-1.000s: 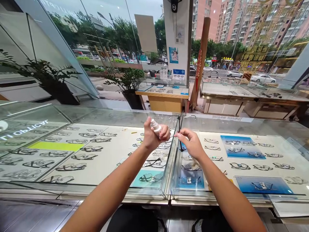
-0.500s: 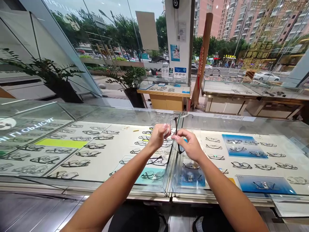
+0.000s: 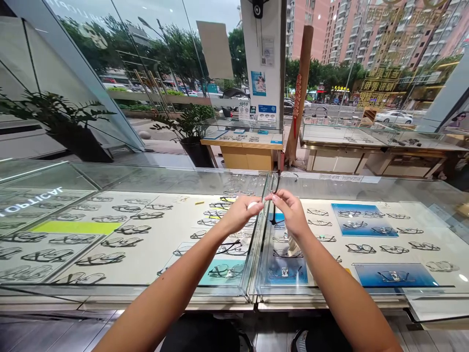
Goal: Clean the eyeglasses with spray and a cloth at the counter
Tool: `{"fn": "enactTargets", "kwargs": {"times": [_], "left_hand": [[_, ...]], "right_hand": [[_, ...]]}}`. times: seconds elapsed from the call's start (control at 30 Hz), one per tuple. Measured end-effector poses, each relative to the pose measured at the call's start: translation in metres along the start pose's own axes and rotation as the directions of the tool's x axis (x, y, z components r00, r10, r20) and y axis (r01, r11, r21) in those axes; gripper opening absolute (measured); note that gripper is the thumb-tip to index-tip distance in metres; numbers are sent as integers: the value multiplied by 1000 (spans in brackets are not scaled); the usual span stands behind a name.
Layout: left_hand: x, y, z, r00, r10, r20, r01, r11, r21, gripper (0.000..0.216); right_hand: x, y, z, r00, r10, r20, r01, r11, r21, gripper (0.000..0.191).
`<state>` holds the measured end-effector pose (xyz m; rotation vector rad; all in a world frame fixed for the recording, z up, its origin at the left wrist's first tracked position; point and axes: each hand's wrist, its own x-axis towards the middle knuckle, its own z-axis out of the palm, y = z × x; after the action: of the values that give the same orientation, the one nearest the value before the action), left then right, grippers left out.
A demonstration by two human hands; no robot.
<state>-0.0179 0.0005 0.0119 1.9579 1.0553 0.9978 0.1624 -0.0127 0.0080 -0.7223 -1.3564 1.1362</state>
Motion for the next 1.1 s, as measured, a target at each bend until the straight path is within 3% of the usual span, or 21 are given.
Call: {"fn": "enactTargets", "kwargs": {"times": [0.23, 0.37, 0.47, 0.53, 0.6, 0.63, 0.67, 0.73, 0.8, 0.93, 1.1], "left_hand": [[-4, 6, 6, 998, 27, 49, -30, 998, 54, 62], [-4, 4, 5, 997, 57, 57, -58, 998, 14, 61], [5, -7, -15, 997, 52, -54, -55, 996, -65, 60], [13, -21, -41, 977, 32, -209, -59, 991, -123, 53], [20, -39, -74, 909, -45, -415, -30, 985, -173, 39], [22, -48, -90, 859, -108, -500, 4, 979, -205, 31], [22, -58, -104, 782, -187, -595, 60, 972, -226, 26], [21, -76, -126, 631, -342, -697, 248, 940, -236, 24], [17, -92, -137, 546, -430, -719, 399, 888, -228, 24], [11, -115, -138, 521, -521, -676, 527, 819, -226, 18], [10, -123, -138, 494, -576, -651, 621, 758, -198, 22]], "right_hand": [[0, -1, 1, 1000, 14, -9, -14, 999, 37, 38], [0, -3, 0, 998, 25, 53, -28, 998, 61, 39], [2, -4, -5, 999, 14, 38, -15, 999, 30, 35], [5, -5, -9, 1000, 9, -9, -9, 1000, 11, 33], [8, -4, -14, 999, 12, -48, -11, 1000, 20, 32], [10, -4, -15, 998, 15, -59, -13, 999, 31, 31], [11, -3, -17, 998, 18, -63, -15, 999, 38, 30], [12, -2, -18, 998, 20, -60, -17, 999, 37, 28], [13, -2, -20, 998, 21, -59, -19, 999, 30, 28], [15, -1, -22, 996, 28, -81, -25, 999, 39, 28], [17, 0, -24, 995, 40, -91, -35, 998, 54, 28]]}}
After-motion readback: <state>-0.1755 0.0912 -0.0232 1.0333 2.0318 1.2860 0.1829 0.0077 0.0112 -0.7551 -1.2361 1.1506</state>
